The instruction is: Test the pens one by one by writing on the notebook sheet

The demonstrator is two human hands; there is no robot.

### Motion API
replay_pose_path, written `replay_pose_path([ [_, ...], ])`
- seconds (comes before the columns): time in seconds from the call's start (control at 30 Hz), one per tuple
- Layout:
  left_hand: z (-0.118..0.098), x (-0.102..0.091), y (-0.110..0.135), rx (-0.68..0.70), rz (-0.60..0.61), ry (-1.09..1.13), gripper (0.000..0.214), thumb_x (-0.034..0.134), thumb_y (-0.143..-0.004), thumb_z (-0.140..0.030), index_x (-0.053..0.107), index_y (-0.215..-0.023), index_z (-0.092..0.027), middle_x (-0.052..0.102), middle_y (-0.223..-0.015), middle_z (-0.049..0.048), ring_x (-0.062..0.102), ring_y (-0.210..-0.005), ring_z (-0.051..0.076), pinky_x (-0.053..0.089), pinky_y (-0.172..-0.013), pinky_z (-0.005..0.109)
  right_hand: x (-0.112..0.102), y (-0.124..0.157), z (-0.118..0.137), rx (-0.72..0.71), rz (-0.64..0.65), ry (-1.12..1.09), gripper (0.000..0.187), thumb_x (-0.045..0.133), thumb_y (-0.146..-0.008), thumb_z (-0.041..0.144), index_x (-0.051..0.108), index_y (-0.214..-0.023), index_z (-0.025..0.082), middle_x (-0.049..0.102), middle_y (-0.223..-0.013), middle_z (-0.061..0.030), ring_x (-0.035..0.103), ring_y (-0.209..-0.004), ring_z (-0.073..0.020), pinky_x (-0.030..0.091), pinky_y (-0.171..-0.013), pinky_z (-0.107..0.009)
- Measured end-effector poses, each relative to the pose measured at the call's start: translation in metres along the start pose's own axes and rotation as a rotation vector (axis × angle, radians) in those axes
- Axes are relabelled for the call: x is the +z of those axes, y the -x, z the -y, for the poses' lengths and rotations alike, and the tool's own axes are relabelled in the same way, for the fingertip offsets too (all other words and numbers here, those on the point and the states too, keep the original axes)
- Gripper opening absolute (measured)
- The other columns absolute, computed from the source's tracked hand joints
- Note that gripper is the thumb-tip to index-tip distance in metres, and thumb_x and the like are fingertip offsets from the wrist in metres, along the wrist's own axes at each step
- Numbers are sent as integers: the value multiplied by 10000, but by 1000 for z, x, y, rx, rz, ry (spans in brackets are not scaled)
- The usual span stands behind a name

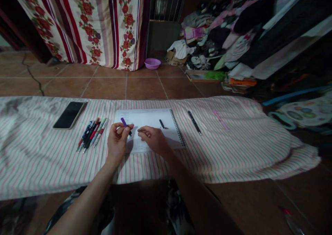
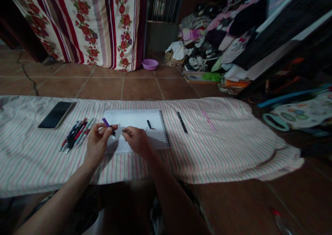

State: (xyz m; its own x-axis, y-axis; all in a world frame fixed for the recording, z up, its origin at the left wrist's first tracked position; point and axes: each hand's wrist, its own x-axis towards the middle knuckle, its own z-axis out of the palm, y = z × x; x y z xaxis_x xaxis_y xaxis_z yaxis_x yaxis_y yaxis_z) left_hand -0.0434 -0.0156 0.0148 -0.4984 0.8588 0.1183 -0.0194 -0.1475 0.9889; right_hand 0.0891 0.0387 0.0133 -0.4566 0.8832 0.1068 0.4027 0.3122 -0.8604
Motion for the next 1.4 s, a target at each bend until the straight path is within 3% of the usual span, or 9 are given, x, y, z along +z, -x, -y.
replay_pose_path([
  [0.2,13,-5,0,83,32,-471,215,508,-817,-327,524,-999,-214,704,-932,60,632,-932,205,446,-851,373,-34,-5,-17,109,-328,159,143,538,-744,218,643,-837,189,687,-760,-26,635,-672,-141,473,-663,-243],
  [0.3,14,-6,1,160,51,-665,224,470,-829,-331,570,-989,-211,690,-937,62,626,-909,218,453,-825,373,-50,-4,-25,175,-395,245,160,542,-727,230,642,-841,180,682,-762,-33,624,-659,-148,467,-667,-257],
  [0.5,12,-3,3,410,94,-970,269,431,-839,-303,614,-972,-158,662,-878,111,604,-848,265,460,-751,393,-67,3,-30,254,-386,348,138,536,-729,228,637,-813,185,678,-751,-26,620,-682,-150,447,-679,-253],
  [0.73,15,2,5,624,167,-1154,244,430,-847,-269,627,-940,-159,675,-814,113,567,-835,272,433,-728,385,-65,8,-34,217,-280,386,125,543,-737,197,643,-811,193,679,-766,-24,616,-690,-143,440,-672,-237],
  [1.13,19,6,8,672,210,-1159,246,436,-848,-258,635,-954,-158,676,-829,114,556,-849,272,418,-728,390,-53,11,-29,124,-133,387,165,546,-778,189,693,-852,199,697,-865,-47,631,-795,-153,446,-759,-243],
  [1.4,19,4,7,668,189,-1124,254,440,-847,-273,638,-959,-160,676,-843,117,561,-862,271,426,-741,397,-50,10,-26,171,-127,492,174,509,-809,206,676,-857,200,695,-869,-58,630,-822,-167,426,-758,-246],
])
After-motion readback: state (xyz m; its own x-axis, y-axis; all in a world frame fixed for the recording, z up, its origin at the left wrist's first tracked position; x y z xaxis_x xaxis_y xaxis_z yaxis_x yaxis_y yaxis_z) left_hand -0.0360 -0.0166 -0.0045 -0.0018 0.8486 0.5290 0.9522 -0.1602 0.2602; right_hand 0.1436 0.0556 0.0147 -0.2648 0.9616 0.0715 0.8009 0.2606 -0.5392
